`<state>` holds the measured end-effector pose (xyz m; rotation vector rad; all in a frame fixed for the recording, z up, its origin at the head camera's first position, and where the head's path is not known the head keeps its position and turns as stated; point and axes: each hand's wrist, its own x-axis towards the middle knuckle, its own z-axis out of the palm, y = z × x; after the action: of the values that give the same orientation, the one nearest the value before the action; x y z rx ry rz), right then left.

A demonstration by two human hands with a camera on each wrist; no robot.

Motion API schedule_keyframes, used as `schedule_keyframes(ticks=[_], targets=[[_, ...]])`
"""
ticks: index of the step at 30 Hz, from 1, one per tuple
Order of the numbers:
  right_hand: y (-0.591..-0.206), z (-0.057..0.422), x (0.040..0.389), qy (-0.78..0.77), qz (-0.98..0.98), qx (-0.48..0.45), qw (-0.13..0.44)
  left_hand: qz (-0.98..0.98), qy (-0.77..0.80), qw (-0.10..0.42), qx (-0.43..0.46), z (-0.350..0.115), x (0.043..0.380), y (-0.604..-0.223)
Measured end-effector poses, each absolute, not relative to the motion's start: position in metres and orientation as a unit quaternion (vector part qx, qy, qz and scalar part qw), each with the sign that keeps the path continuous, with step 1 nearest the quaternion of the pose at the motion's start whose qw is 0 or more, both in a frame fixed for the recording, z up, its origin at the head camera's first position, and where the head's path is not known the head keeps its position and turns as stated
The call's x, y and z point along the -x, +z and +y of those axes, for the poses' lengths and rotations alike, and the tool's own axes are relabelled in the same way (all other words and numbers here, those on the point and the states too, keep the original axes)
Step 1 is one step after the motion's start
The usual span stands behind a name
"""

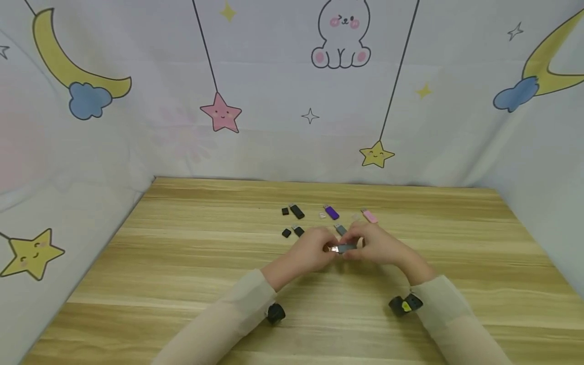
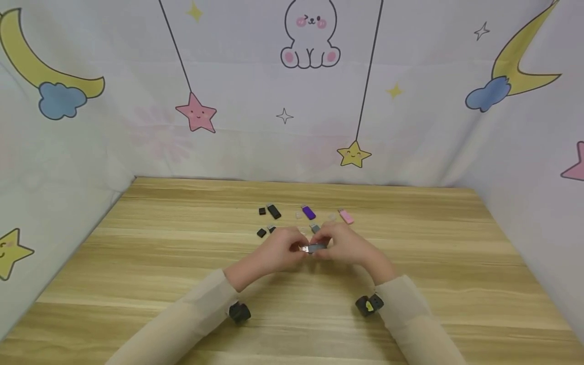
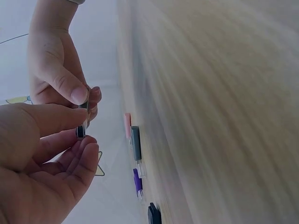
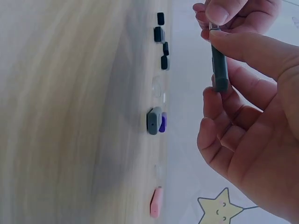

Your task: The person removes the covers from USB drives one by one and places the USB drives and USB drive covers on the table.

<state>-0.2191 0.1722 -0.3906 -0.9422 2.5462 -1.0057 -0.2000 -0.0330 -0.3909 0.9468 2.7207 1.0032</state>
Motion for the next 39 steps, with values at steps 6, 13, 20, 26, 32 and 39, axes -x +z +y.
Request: schedule_keyframes(ticks=[6,13,20,26,32,39], targets=[[-0.391,0.166,0.210,-0.362,0.867,0.321,0.117,0.875,0.354,0.028,-0.330,-0.043,0.193,-0.391],[-0.396,0.158,0.196,-0.394,0.854,0.311,0.137,0.872,0.344,0.022,-0.348,-0.055,0.179,-0.393],[-0.402,0.152,0.183,-0.429,0.836,0.297,0.169,0.875,0.334,0.021,-0.351,-0.061,0.165,-0.396],[-0.405,0.149,0.175,-0.468,0.812,0.281,0.207,0.864,0.354,0.022,-0.356,-0.066,0.156,-0.399],[-0.404,0.144,0.170,-0.477,0.805,0.264,0.236,0.854,0.360,0.009,-0.375,-0.067,0.152,-0.404],[-0.407,0.142,0.168,-0.487,0.797,0.261,0.244,0.849,0.361,-0.008,-0.385,-0.067,0.150,-0.406]])
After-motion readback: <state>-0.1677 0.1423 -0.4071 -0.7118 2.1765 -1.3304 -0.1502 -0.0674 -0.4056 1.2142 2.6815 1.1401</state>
